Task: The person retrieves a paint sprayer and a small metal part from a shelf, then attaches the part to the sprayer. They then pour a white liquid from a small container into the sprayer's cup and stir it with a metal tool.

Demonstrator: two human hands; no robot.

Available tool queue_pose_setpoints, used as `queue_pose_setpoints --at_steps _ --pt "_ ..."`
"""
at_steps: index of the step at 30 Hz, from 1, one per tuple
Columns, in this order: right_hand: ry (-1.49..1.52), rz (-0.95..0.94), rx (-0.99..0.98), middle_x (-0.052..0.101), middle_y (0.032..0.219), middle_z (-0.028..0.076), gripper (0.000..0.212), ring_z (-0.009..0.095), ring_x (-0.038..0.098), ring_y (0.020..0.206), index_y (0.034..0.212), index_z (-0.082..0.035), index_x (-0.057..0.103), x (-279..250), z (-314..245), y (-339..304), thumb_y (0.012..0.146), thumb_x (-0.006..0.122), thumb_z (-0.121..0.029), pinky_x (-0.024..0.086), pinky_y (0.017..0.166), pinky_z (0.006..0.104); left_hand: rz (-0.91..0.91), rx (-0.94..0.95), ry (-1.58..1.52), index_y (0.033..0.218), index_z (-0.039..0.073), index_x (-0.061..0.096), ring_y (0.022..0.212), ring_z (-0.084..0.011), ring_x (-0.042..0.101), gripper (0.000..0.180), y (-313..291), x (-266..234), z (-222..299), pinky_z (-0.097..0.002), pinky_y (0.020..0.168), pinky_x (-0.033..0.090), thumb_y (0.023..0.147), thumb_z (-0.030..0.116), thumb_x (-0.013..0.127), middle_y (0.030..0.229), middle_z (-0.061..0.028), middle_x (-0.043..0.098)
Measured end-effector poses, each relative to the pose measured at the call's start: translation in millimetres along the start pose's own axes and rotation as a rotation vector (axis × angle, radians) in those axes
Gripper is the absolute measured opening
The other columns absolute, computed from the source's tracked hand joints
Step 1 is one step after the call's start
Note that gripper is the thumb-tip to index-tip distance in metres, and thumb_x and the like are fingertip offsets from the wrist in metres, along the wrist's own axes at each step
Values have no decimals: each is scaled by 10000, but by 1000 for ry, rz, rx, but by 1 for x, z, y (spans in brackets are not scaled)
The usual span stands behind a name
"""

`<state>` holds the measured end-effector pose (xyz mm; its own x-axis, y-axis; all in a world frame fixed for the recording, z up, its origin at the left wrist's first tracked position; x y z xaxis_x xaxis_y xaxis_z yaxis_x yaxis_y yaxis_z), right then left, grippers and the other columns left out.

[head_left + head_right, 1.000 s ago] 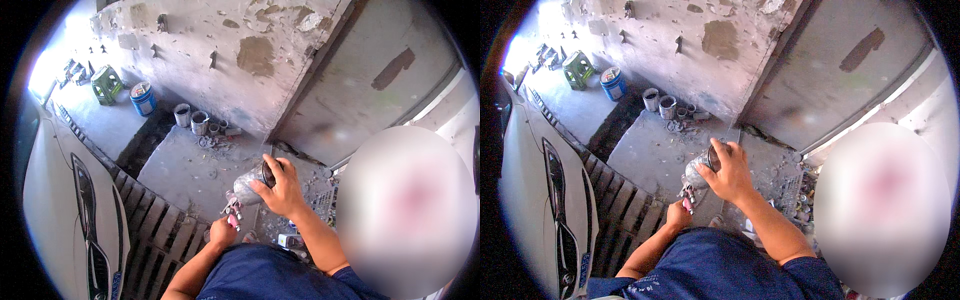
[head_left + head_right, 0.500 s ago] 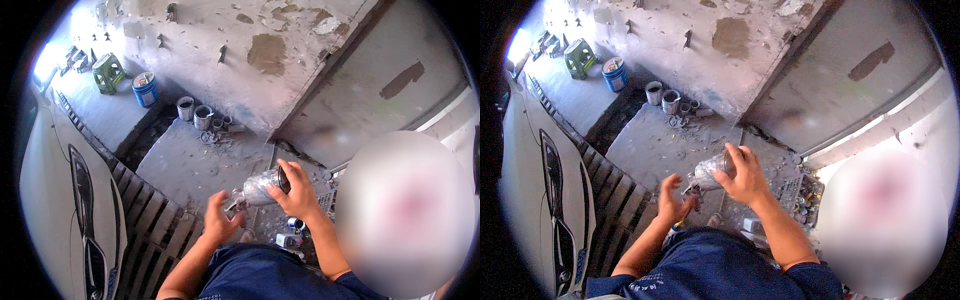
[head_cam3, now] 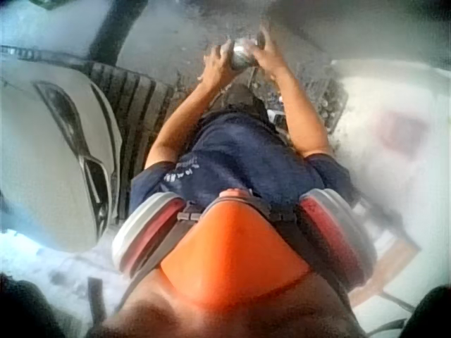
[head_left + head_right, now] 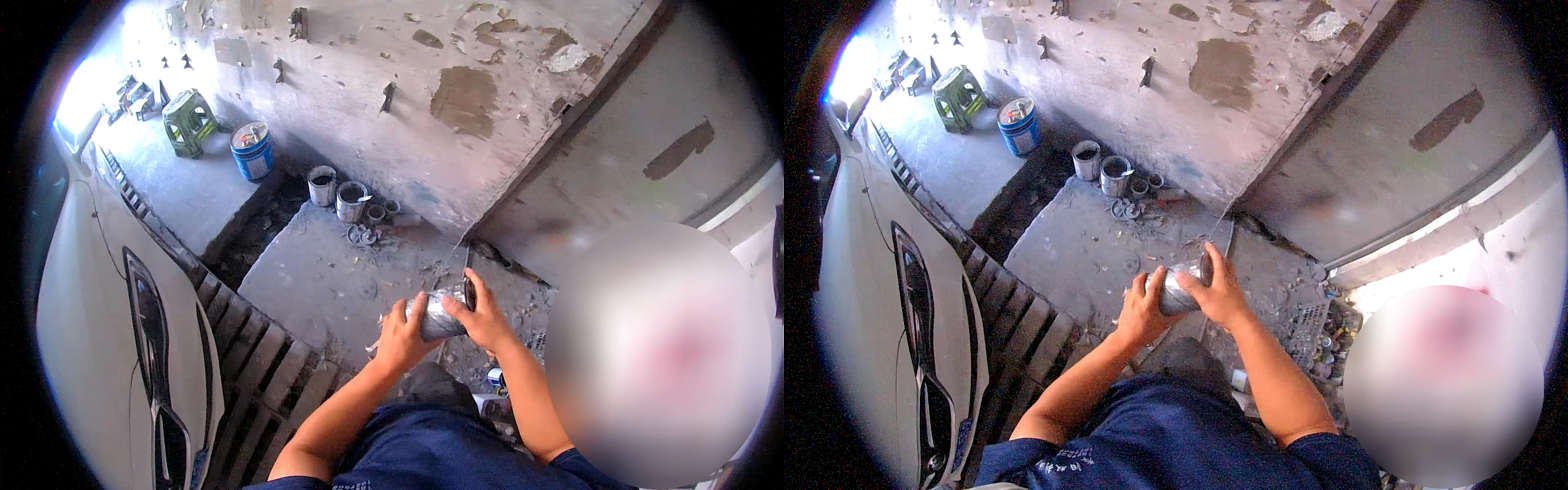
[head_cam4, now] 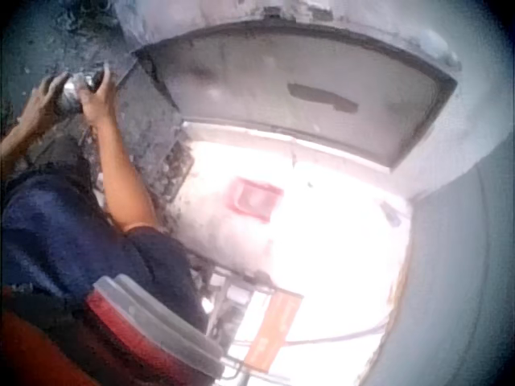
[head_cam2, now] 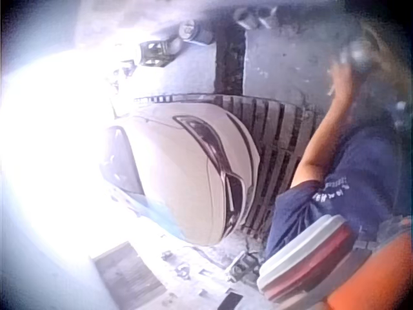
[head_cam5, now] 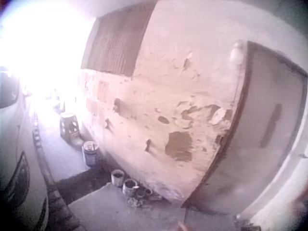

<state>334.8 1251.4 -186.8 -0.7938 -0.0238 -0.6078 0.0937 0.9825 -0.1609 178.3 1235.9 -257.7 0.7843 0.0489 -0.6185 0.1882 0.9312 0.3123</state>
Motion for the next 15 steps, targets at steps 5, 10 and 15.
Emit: queue_pose_setpoints --at_steps 5,10,15 --pt "252 -237 429 358 1416 244 957 333 367 1302 1460 -76 215 38 58 74 760 723 -484 306 1054 432 -111 -119 36 1378 150 357 1078 -456 520 953 26 42 -53 -533 867 447 577 305 849 1302 -275 407" --pt "390 -403 645 409 1376 210 877 310 456 1203 1476 -155 185 98 118 169 805 700 -386 363 967 481 -181 -255 50 1382 160 342 1087 -453 517 961 64 90 -128 -521 861 452 577 296 850 1325 -263 390" --pt "0 -435 628 424 1355 287 842 366 445 1247 1420 -40 309 160 170 268 773 676 -435 378 1006 423 -299 -492 3 1370 125 357 1072 -453 528 975 98 149 -219 -510 859 460 550 295 858 1318 -249 403"
Point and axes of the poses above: each hand's wrist, its own y-axis towards the middle knuckle, its own x-axis out of the palm, z = x × y, the point moved 5 cm from there along y, towards the middle knuckle
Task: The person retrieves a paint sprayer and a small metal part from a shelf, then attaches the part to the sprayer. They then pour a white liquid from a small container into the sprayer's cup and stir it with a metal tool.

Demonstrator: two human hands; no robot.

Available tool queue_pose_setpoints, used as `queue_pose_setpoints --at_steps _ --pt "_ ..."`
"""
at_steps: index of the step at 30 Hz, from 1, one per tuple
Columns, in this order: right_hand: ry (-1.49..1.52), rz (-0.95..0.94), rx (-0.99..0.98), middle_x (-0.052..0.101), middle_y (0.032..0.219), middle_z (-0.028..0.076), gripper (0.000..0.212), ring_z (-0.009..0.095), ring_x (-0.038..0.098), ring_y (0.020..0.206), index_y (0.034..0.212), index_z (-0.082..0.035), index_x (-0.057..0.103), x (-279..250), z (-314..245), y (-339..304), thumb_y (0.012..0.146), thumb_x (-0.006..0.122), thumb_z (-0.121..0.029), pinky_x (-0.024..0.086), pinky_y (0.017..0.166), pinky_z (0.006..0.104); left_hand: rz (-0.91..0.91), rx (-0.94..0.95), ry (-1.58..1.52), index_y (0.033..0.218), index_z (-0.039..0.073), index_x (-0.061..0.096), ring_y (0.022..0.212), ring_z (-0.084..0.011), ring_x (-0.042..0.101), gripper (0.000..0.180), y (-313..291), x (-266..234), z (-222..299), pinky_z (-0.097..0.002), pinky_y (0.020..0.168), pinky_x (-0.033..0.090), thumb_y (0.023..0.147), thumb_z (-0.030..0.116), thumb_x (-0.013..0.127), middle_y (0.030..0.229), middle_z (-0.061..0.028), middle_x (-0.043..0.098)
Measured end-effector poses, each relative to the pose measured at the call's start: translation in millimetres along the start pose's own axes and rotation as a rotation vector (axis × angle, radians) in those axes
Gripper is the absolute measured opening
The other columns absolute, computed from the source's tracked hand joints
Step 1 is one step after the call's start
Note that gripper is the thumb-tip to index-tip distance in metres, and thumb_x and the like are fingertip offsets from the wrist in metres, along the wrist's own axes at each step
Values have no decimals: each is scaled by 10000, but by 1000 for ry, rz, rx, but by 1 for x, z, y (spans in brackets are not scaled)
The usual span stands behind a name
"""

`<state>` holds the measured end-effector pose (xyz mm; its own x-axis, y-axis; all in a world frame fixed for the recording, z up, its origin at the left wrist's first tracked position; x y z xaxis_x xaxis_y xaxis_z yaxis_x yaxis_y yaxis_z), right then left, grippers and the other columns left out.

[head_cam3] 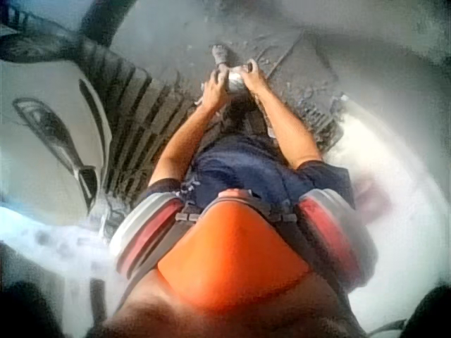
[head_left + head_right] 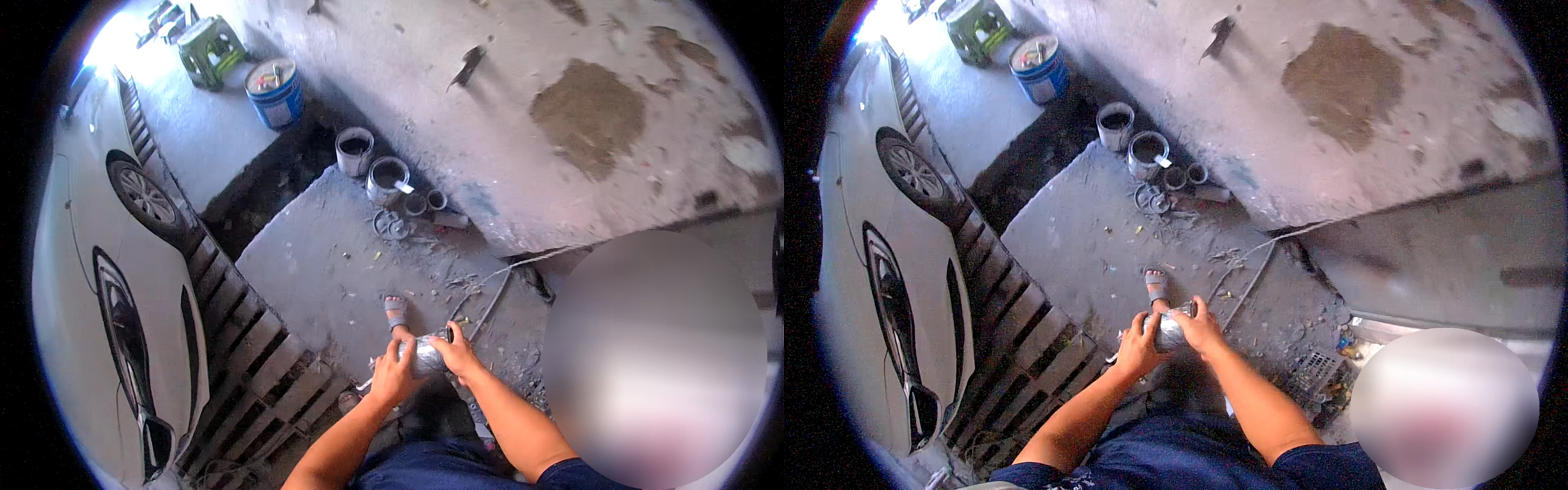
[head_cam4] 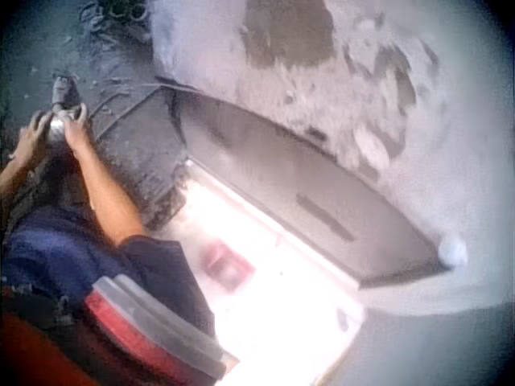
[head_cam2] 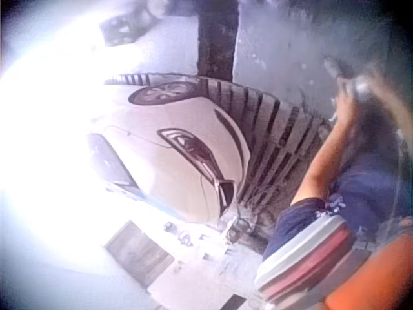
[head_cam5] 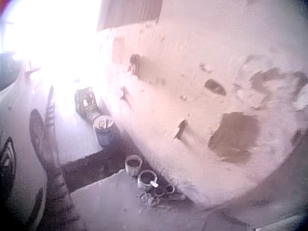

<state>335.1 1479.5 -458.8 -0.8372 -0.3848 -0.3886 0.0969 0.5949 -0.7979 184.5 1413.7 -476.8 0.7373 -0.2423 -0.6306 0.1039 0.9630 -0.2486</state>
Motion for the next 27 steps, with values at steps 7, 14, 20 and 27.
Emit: queue_pose_setpoints --at_steps 7,14,20,27 --pt "-196 71 -16 556 1206 276 770 336 562 1110 1358 -28 407 -19 -9 96 770 700 -429 455 902 409 -94 -93 -64 1349 117 390 994 -446 573 944 83 45 -32 -503 821 491 547 315 848 1275 -243 444" --pt "-305 68 -160 578 1150 277 687 402 559 1082 1280 -13 470 -10 -20 139 744 703 -373 439 919 436 -262 -193 -151 1373 106 319 1027 -449 560 1056 114 86 -74 -511 848 494 507 364 865 1310 -253 419" --pt "-198 -24 -200 555 1133 263 610 419 524 1069 1226 -39 496 7 -6 144 723 741 -283 417 926 470 -251 -184 -244 1349 101 373 1063 -450 555 984 105 89 -92 -486 867 499 526 330 860 1304 -239 432" --pt "-363 -152 -788 384 1276 273 672 446 435 1137 1233 -101 491 21 -22 145 657 783 -290 374 972 501 -378 -225 -447 1351 104 377 1126 -432 526 949 110 82 -124 -477 900 485 566 356 848 1338 -235 423"
Point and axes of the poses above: each hand's wrist, its own y-axis towards the middle knuckle, its own x-axis out of the palm, z = x × y, the point moved 5 cm from there along y, towards the middle knuckle
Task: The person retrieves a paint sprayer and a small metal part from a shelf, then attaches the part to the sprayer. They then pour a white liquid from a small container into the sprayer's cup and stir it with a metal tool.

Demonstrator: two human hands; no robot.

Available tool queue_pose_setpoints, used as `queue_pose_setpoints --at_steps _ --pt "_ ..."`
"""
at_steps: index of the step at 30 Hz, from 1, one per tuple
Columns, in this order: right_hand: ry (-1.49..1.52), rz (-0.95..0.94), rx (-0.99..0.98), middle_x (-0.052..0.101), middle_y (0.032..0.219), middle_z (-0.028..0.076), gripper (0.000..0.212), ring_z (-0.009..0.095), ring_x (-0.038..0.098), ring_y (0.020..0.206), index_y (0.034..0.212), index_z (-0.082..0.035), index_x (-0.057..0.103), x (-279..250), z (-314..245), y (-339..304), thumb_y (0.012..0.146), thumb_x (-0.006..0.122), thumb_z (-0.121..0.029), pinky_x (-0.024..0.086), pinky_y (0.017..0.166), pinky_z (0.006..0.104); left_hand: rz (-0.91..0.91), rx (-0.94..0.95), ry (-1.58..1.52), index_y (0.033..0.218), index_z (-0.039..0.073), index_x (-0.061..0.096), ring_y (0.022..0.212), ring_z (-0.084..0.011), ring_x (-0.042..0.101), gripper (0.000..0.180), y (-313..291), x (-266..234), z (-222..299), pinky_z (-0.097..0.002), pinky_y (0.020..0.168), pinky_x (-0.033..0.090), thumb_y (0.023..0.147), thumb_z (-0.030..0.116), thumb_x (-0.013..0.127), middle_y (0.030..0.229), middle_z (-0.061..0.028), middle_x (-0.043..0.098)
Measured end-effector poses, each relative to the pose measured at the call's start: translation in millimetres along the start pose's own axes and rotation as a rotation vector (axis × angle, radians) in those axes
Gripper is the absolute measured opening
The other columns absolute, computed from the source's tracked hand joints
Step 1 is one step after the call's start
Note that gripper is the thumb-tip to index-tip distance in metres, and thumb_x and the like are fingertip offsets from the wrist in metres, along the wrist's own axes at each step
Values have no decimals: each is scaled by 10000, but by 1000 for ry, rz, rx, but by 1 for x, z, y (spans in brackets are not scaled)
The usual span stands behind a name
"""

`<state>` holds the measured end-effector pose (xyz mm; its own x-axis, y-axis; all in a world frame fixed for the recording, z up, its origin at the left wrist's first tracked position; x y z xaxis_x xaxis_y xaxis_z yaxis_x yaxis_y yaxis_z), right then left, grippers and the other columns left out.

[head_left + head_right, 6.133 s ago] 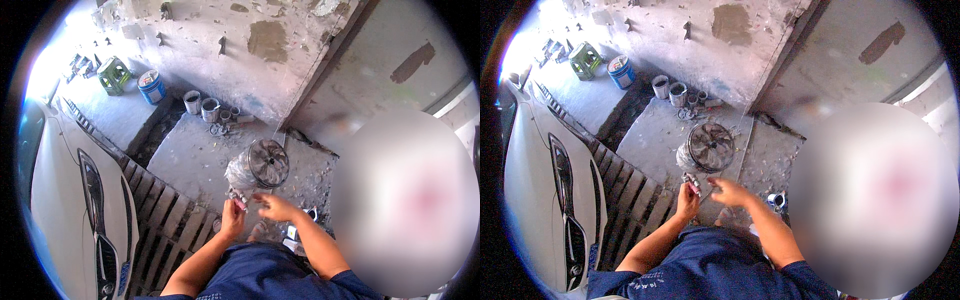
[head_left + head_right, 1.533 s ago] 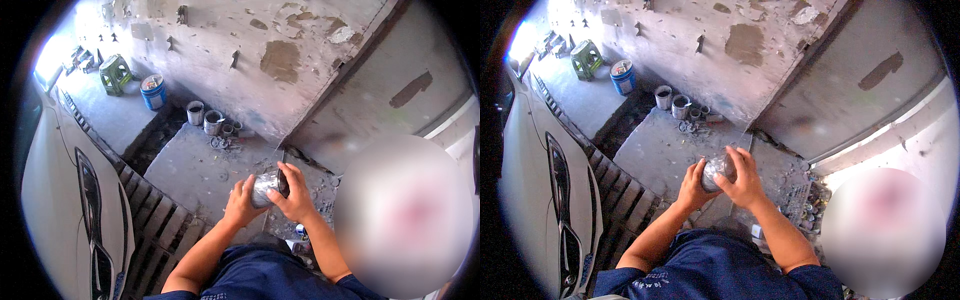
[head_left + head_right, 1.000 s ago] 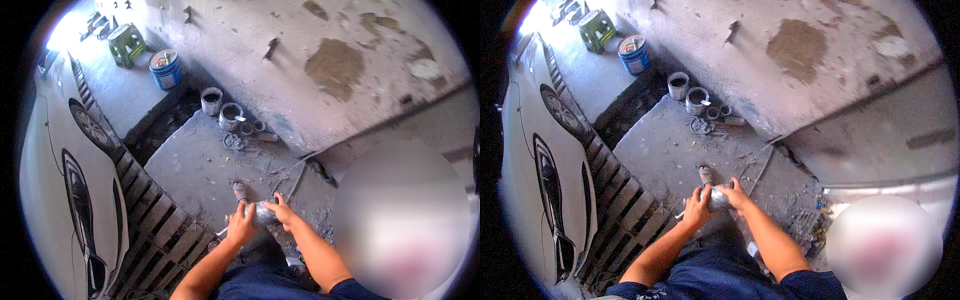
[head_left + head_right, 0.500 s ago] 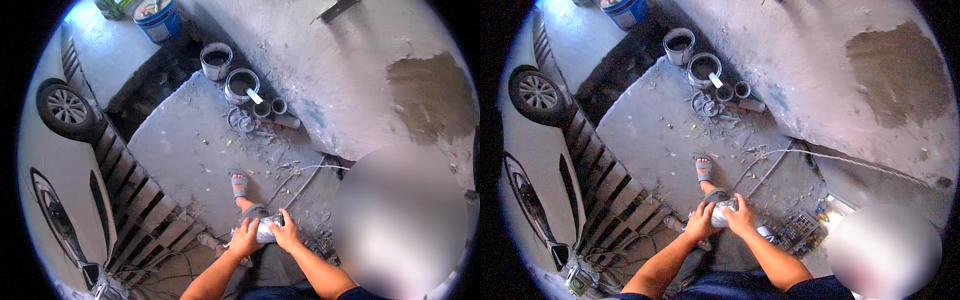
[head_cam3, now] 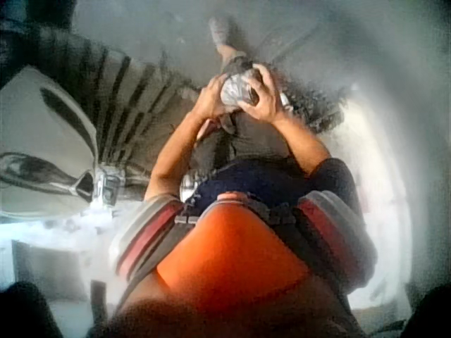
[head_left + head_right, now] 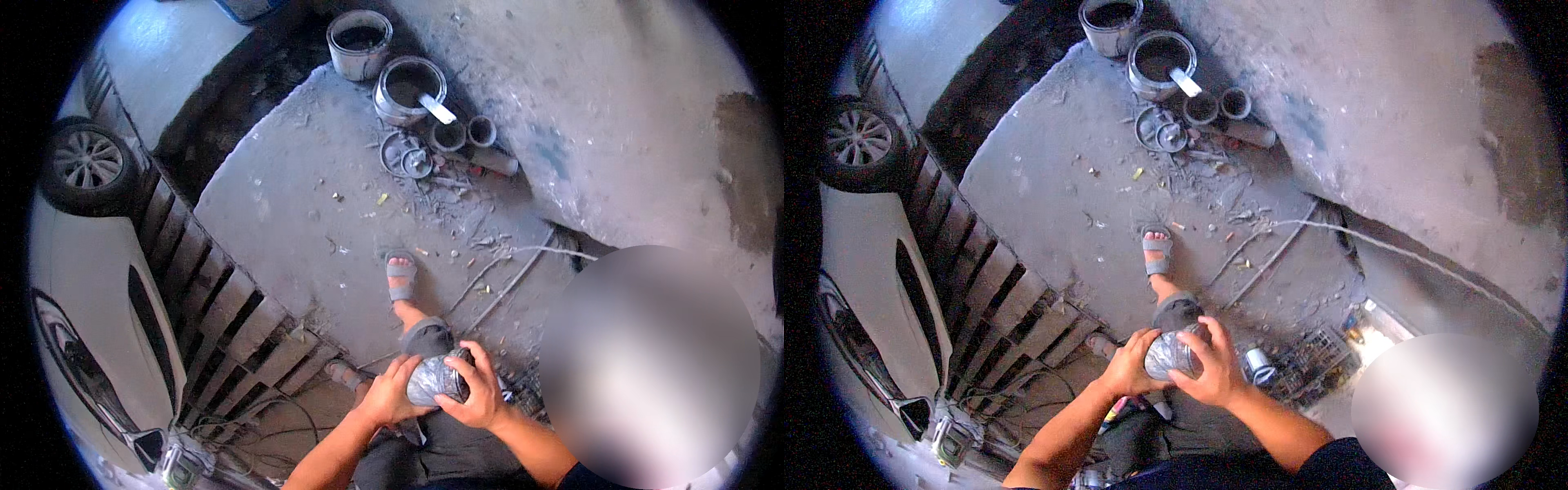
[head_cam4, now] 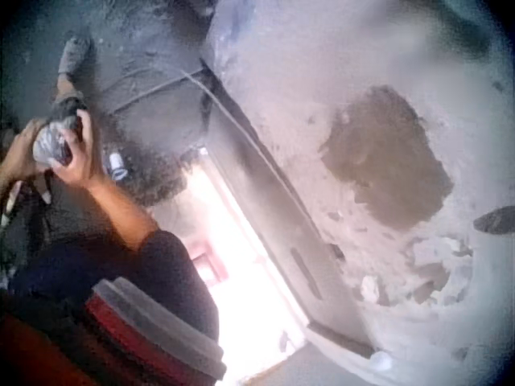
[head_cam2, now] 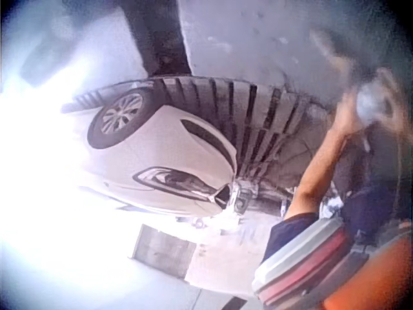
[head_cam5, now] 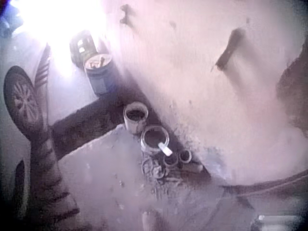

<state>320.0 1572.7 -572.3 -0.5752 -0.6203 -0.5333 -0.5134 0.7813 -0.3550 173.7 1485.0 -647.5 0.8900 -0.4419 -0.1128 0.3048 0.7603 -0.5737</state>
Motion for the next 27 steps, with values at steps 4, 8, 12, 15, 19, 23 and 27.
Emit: queue_pose_setpoints --at_steps 4,8,12,15,19,23,27 --pt "36 -117 -274 390 1278 258 681 449 442 1138 1228 -192 506 -19 -16 13 629 807 -311 380 960 522 29 51 -1 1330 88 384 1169 -419 496 959 -6 -10 12 -474 934 463 536 331 863 1317 -212 441" --pt "-1 -187 -537 419 1274 246 609 415 466 1112 1180 -253 554 -45 -74 33 630 808 -319 419 914 494 62 143 -31 1318 82 395 1193 -399 482 974 -21 -38 31 -455 960 445 500 308 874 1315 -209 442" --pt "-47 -231 -746 461 1243 200 476 345 483 1091 1173 -316 576 -69 -140 23 724 734 -323 433 853 444 103 257 -25 1300 72 393 1197 -376 487 992 -58 -61 65 -437 982 424 470 288 892 1308 -209 452" --pt "-188 -144 -964 491 1227 179 434 310 504 1044 1192 -330 551 -80 -203 2 776 634 -239 434 823 408 233 461 -44 1290 68 391 1162 -389 511 1010 -101 -86 106 -456 957 441 446 264 909 1269 -216 486" --pt "-296 -185 -1228 490 1187 218 371 327 497 1040 1182 -270 533 -83 -280 -43 812 539 -305 426 786 428 317 598 -80 1289 56 399 1108 -381 545 864 -168 -99 141 -486 938 443 576 198 866 1226 -231 522" --pt "-352 -254 -1334 443 1263 192 432 293 473 1073 1218 -326 501 -74 -349 -88 799 581 -255 408 819 428 401 714 -43 1286 74 401 1143 -379 522 947 -235 -101 138 -478 966 426 489 206 895 1233 -206 518" --pt "-402 -279 -1247 290 1399 276 719 448 339 1274 1352 -288 411 -41 -387 -120 709 705 -419 346 983 531 577 571 91 1313 102 360 1175 -387 497 1043 -302 -113 125 -459 978 432 432 204 910 1314 -199 443"
Point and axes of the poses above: each hand's wrist, its own y-axis towards the middle knuckle, its own x-axis out of the palm, z = x × y, the point moved 5 cm from there along y, towards the middle knuckle
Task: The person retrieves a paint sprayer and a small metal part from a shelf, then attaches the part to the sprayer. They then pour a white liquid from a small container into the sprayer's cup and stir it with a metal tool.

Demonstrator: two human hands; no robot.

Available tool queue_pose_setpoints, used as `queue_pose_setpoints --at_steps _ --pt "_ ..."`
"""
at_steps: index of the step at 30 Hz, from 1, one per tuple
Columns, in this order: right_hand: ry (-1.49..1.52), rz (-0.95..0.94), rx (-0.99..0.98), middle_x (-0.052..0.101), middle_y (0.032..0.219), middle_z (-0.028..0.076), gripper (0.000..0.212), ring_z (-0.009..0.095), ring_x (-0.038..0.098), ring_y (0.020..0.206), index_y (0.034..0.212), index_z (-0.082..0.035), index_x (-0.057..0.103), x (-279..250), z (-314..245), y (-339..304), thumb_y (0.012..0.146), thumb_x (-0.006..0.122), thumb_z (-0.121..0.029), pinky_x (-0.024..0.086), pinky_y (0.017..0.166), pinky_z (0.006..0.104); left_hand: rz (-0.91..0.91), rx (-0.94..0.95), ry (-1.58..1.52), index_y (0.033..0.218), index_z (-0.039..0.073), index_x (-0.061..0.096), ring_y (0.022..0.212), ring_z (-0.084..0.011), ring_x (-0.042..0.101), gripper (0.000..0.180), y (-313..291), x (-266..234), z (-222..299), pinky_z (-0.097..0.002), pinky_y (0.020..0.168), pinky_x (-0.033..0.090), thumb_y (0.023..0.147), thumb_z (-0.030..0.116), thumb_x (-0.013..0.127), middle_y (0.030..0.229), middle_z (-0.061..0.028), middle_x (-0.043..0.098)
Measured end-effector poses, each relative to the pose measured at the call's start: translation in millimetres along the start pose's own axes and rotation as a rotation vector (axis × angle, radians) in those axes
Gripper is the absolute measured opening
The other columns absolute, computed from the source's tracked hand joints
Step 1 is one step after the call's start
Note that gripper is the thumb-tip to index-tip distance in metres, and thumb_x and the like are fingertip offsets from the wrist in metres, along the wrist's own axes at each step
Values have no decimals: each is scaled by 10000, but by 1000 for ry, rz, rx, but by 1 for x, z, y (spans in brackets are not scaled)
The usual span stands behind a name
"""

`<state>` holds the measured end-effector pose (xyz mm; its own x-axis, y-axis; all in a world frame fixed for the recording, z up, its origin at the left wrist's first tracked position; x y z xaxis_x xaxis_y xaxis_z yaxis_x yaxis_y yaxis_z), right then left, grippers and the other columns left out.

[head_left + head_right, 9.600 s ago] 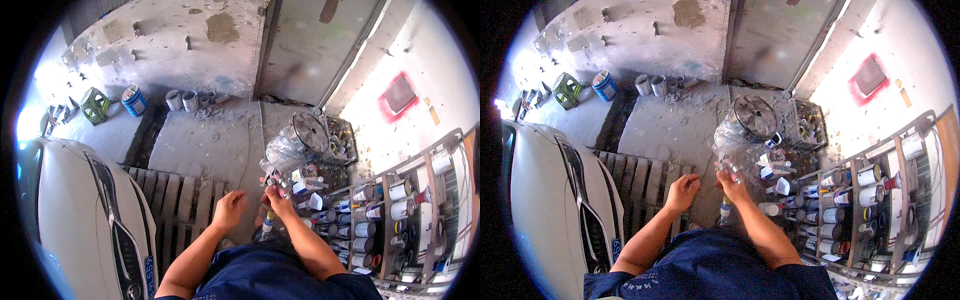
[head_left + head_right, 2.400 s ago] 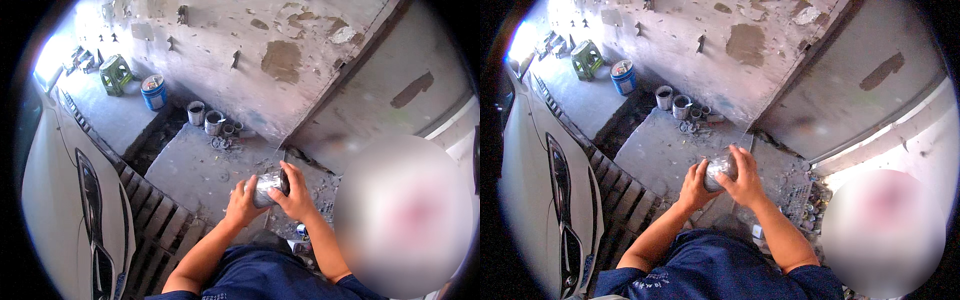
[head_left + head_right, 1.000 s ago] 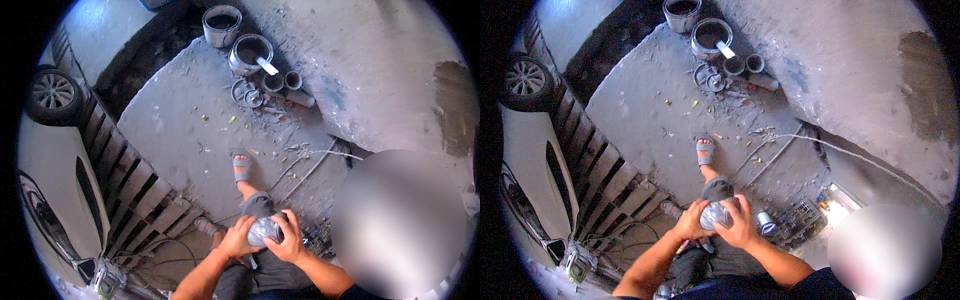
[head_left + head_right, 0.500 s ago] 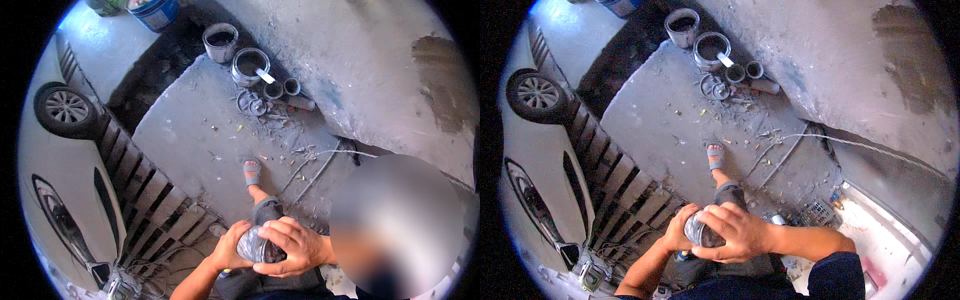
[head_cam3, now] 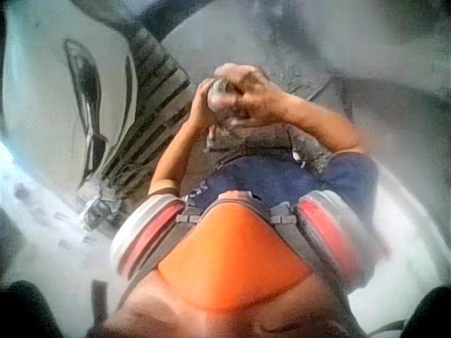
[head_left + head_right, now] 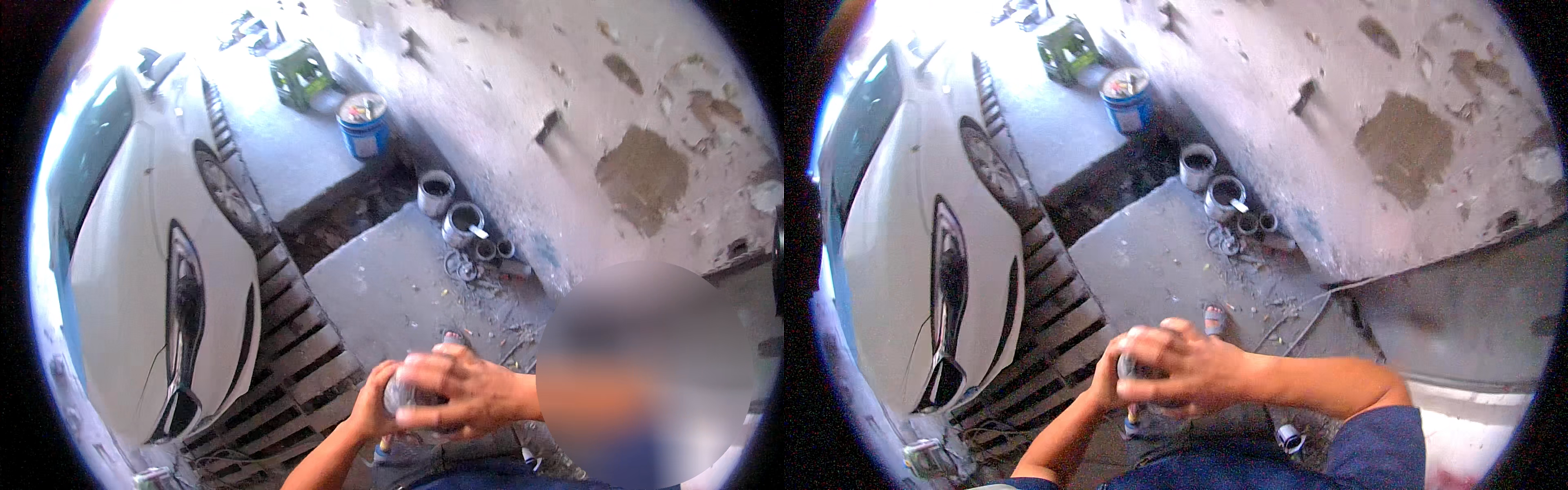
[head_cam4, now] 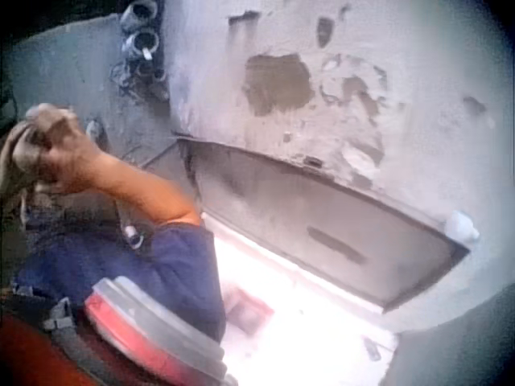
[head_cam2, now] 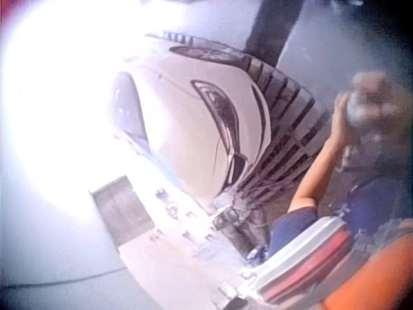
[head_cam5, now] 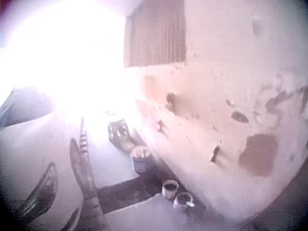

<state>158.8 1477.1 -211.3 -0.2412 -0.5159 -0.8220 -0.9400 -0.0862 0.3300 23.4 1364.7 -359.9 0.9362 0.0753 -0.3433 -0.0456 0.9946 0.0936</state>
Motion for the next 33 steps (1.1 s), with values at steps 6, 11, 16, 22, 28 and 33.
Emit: queue_pose_setpoints --at_steps 6,11,16,22,28,33 --pt "-59 230 770 221 1375 342 963 508 345 1211 1419 -150 288 25 -94 39 679 740 -568 318 1004 559 228 77 242 1328 115 321 1145 -421 512 1041 -57 -52 65 -461 902 487 471 226 902 1320 -224 421" --pt "-200 271 570 363 1247 290 912 443 433 1103 1368 -100 383 7 -187 83 639 808 -446 377 932 543 287 209 128 1309 90 352 1169 -418 496 992 -116 -82 109 -451 939 457 498 255 899 1316 -217 436" --pt "-218 267 325 395 1208 291 816 433 466 1051 1311 -142 462 -19 -242 105 621 804 -413 402 913 510 329 236 53 1293 80 388 1175 -400 502 980 -150 -94 151 -438 946 453 478 250 904 1317 -209 443" --pt "-187 53 -155 423 1249 259 743 416 474 1123 1240 -173 546 -49 -268 121 579 819 -375 410 938 490 137 138 -216 1325 69 375 1160 -286 522 999 -163 -99 162 -389 984 417 497 225 911 1244 -161 517" --pt "928 620 226 392 1385 228 904 349 450 1242 1368 -44 395 -39 -198 86 703 748 -543 395 1004 467 154 246 -372 1383 90 300 1233 -230 460 1077 -177 -139 173 -404 1054 359 501 134 917 1304 -99 485" --pt "1925 533 704 467 1333 225 894 364 480 1226 1374 -19 364 95 -161 36 792 553 -672 437 980 491 98 24 -547 1369 83 334 1251 -245 447 1068 -193 -145 151 -410 1050 371 493 215 932 1354 -121 434"
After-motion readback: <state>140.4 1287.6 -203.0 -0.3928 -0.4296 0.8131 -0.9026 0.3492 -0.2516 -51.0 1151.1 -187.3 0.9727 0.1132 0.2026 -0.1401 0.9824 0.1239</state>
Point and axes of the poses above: each hand's wrist, its own y-axis towards the middle knuckle, its own x-axis out of the palm, z = x × y, the point moved 5 cm from there along y, towards the middle knuckle
